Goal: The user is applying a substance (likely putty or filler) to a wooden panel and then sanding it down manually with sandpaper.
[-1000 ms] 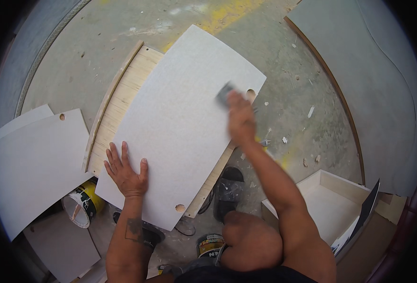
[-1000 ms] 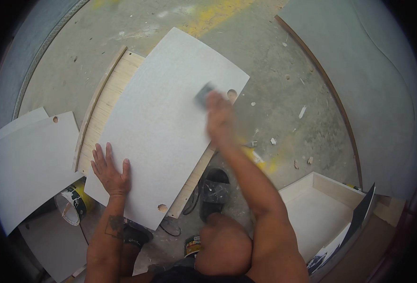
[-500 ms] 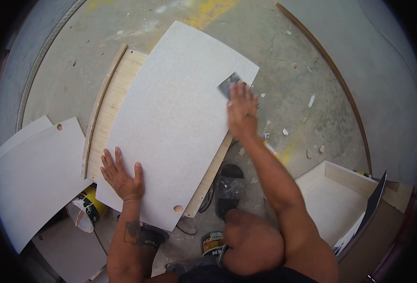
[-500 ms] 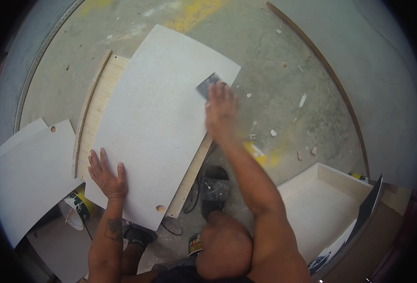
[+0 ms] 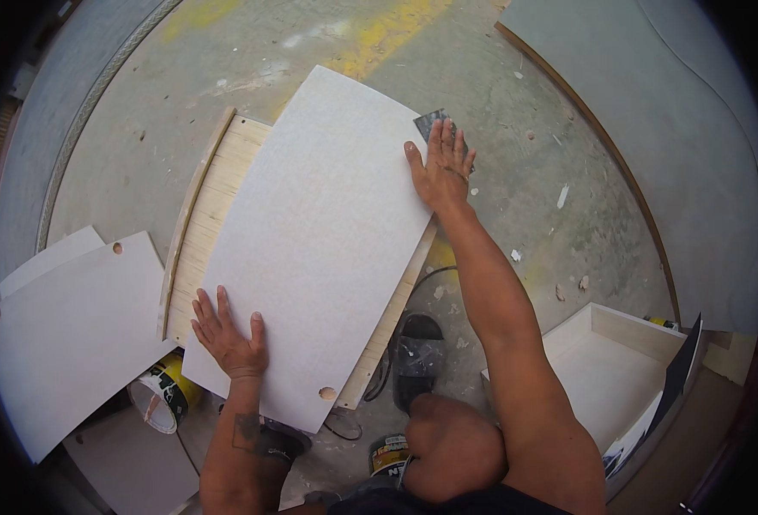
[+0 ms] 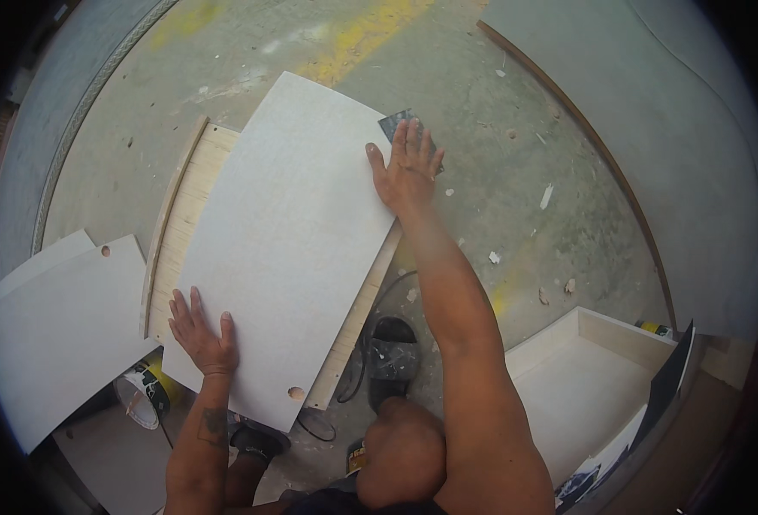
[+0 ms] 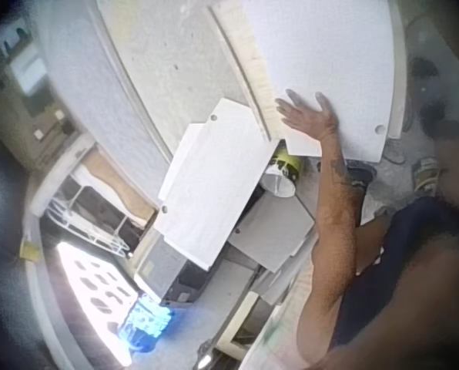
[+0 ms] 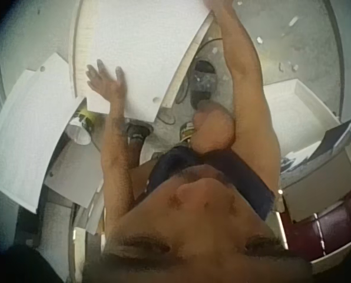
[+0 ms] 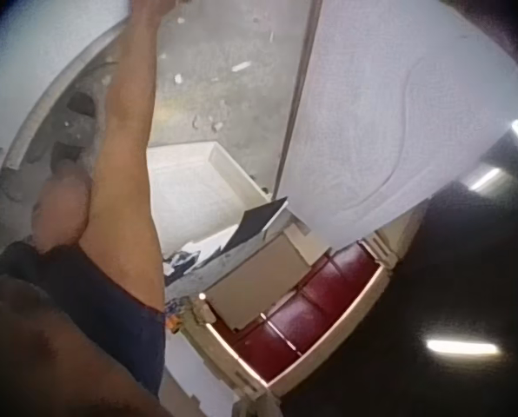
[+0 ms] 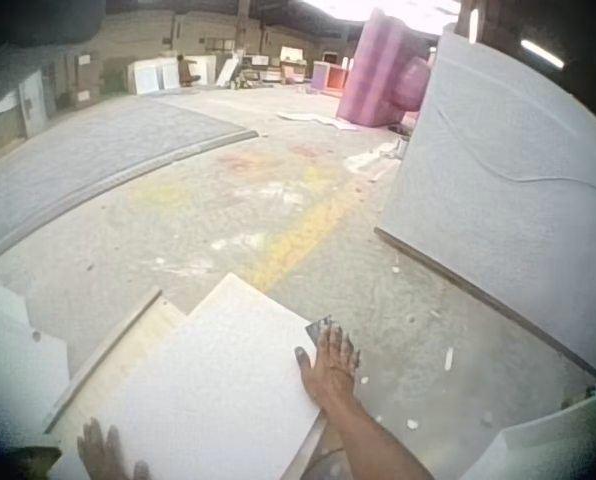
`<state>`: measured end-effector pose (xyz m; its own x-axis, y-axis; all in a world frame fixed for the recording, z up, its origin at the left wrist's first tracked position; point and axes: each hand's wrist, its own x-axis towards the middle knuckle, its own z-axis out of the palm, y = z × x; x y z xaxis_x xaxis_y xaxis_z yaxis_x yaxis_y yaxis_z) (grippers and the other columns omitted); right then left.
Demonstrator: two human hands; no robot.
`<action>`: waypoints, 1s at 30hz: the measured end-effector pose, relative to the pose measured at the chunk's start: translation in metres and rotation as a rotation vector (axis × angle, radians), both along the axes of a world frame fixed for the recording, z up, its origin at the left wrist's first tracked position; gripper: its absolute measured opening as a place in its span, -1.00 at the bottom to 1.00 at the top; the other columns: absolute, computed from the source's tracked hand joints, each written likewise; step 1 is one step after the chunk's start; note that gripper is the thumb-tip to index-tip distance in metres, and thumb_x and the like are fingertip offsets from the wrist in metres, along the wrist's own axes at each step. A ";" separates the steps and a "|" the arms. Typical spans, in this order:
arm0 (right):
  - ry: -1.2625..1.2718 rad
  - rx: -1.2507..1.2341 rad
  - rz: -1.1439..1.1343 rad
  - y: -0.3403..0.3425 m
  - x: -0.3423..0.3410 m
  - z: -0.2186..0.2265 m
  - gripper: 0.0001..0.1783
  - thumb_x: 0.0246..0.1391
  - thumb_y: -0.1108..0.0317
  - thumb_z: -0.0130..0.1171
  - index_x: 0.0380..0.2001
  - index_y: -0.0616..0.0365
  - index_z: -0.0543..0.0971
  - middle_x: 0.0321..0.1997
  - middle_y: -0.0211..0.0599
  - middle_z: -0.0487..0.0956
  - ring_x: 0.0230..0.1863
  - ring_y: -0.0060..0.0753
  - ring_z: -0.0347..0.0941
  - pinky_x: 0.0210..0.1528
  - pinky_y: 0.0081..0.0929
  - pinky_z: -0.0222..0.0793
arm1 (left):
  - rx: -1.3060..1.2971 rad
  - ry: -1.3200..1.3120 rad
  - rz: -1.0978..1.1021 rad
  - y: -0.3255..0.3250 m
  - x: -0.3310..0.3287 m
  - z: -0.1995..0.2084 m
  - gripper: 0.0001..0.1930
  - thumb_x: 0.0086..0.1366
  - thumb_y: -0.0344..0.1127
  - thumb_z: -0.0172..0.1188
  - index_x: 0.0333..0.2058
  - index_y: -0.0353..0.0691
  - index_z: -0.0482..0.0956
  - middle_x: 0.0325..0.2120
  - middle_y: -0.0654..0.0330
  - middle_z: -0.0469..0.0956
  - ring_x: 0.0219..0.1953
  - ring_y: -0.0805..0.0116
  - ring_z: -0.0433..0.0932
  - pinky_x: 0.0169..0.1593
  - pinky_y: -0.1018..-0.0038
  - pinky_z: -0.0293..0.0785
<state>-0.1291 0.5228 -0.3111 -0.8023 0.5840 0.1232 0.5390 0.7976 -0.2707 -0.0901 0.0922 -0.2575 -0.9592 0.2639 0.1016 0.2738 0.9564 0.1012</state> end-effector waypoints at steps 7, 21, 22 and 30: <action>-0.097 -0.041 0.065 -0.025 0.020 0.006 -0.08 0.29 -0.27 -0.18 0.46 0.19 0.01 0.56 -0.06 -0.04 0.57 0.02 -0.25 0.52 0.15 -0.46 | 0.007 -0.020 0.022 0.003 -0.002 0.001 -0.21 0.19 0.03 0.14 0.37 -0.09 0.19 0.43 -0.03 0.00 0.48 -0.04 -0.10 0.46 -0.02 -0.30; -0.183 0.013 -0.081 -0.017 -0.049 0.013 -0.03 0.29 -0.34 -0.33 0.48 0.18 -0.15 0.59 -0.09 -0.18 0.59 0.00 -0.38 0.51 0.13 -0.61 | 0.053 -0.037 0.028 -0.001 -0.002 0.004 -0.21 0.18 0.06 0.15 0.35 -0.09 0.23 0.42 -0.06 0.01 0.48 -0.07 -0.10 0.45 -0.04 -0.29; -0.198 -0.011 -0.068 -0.017 -0.048 0.012 -0.03 0.29 -0.34 -0.33 0.48 0.18 -0.15 0.59 -0.09 -0.18 0.59 0.00 -0.38 0.51 0.13 -0.61 | 0.049 -0.042 0.034 -0.001 -0.002 0.004 -0.21 0.18 0.06 0.15 0.35 -0.09 0.23 0.42 -0.06 0.01 0.48 -0.07 -0.10 0.45 -0.04 -0.29; -0.146 -0.057 -0.070 -0.008 -0.047 0.026 -0.07 0.20 -0.31 -0.06 0.41 0.13 0.13 0.50 -0.06 0.11 0.52 0.02 -0.08 0.47 0.13 -0.35 | 0.075 -0.044 0.027 -0.004 -0.003 0.005 -0.21 0.17 0.02 0.17 0.36 -0.08 0.21 0.41 -0.08 0.02 0.46 -0.09 -0.07 0.45 -0.05 -0.29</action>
